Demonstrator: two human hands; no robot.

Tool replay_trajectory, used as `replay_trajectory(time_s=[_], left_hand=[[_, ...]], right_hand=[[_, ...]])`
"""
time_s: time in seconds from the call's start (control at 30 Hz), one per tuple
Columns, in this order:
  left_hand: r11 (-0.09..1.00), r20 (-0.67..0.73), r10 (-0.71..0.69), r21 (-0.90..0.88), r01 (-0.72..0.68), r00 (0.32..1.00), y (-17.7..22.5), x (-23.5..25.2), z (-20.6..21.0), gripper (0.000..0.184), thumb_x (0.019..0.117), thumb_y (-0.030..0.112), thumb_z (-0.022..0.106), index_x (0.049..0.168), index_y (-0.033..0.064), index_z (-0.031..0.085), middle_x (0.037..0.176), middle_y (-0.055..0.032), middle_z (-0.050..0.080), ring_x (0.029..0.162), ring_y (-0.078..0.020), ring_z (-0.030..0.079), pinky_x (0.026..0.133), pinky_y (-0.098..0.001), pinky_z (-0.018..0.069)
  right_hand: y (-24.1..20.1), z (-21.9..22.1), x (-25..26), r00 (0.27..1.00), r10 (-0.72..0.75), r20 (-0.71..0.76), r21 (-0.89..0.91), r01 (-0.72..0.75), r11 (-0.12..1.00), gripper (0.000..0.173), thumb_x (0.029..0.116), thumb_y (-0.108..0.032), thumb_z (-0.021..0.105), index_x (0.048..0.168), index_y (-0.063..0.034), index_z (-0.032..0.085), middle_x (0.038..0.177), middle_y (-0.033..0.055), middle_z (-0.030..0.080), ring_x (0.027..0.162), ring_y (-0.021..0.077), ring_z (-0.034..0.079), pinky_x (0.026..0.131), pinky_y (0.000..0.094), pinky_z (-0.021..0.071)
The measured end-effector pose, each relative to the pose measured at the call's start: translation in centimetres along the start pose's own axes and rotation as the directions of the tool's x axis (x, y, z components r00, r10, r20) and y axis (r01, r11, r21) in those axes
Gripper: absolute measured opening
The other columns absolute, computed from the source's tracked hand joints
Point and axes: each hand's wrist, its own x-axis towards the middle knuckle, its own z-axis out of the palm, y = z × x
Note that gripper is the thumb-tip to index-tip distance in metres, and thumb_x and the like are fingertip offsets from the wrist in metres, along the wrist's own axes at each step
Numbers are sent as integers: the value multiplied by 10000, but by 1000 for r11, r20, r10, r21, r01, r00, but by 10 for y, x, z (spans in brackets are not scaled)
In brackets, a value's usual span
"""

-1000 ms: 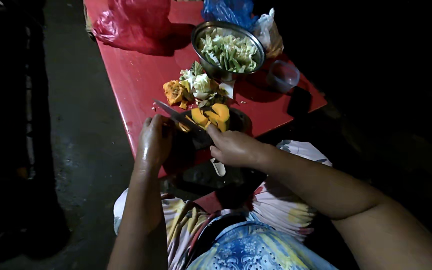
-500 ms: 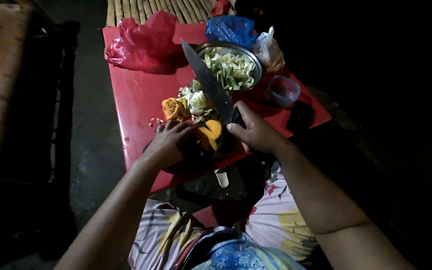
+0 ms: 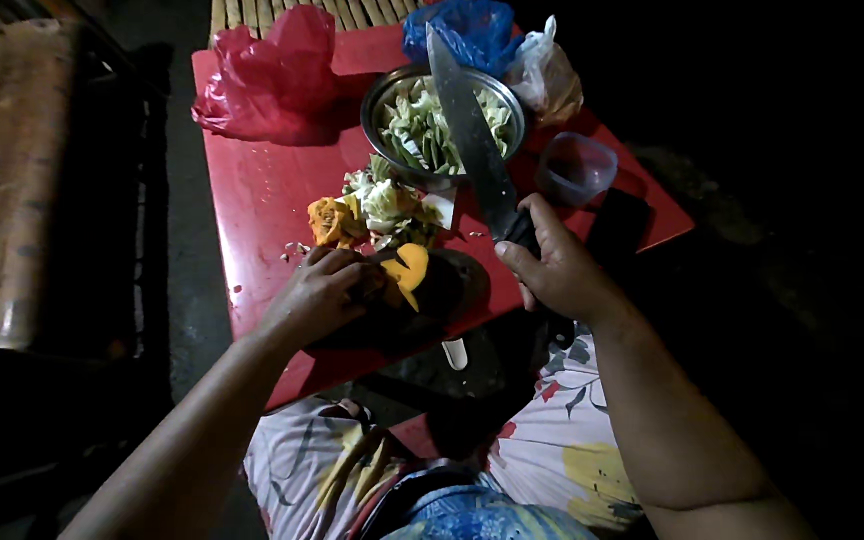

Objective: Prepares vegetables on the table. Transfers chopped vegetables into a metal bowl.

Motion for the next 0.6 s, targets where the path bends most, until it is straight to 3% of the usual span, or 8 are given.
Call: replay_trajectory(time_s=[0.3, 0.4, 0.47, 0.6], left_hand=[[994, -55, 50, 103, -44, 997, 1, 8, 3, 238, 786, 169, 738, 988, 45, 735, 1059, -138, 721, 995, -376, 690, 794, -557, 577], [992, -70, 47, 123, -38, 996, 5, 7, 1, 213, 819, 195, 699, 958, 40, 741, 1044, -137, 739, 955, -370, 712, 732, -544, 586], [992, -96, 40, 120, -28, 995, 8, 10, -3, 221, 831, 217, 681, 956, 43, 736, 1029, -131, 743, 951, -352, 725, 735, -530, 595], [999, -122, -23, 20, 26, 992, 14, 36, -23, 265, 849, 156, 715, 1060, -5, 725, 1054, -195, 709, 950, -375, 708, 805, -574, 581]], right_hand=[[5, -15, 4, 992, -40, -123, 76, 49, 996, 310, 1058, -217, 545, 1332, -119, 438, 672, 57, 545, 397, 132, 518, 367, 280, 498], [9, -26, 6, 977, -26, -210, 142, 57, 988, 292, 1052, -195, 527, 1312, -110, 428, 670, 60, 532, 395, 144, 519, 363, 293, 505], [10, -33, 7, 967, 10, -253, 183, 37, 982, 297, 1059, -192, 521, 1325, -115, 414, 660, 50, 517, 398, 143, 519, 371, 292, 508], [13, -39, 9, 954, 53, -294, 259, 26, 966, 296, 1069, -195, 526, 1336, -144, 410, 648, 44, 501, 396, 138, 511, 368, 284, 506]])
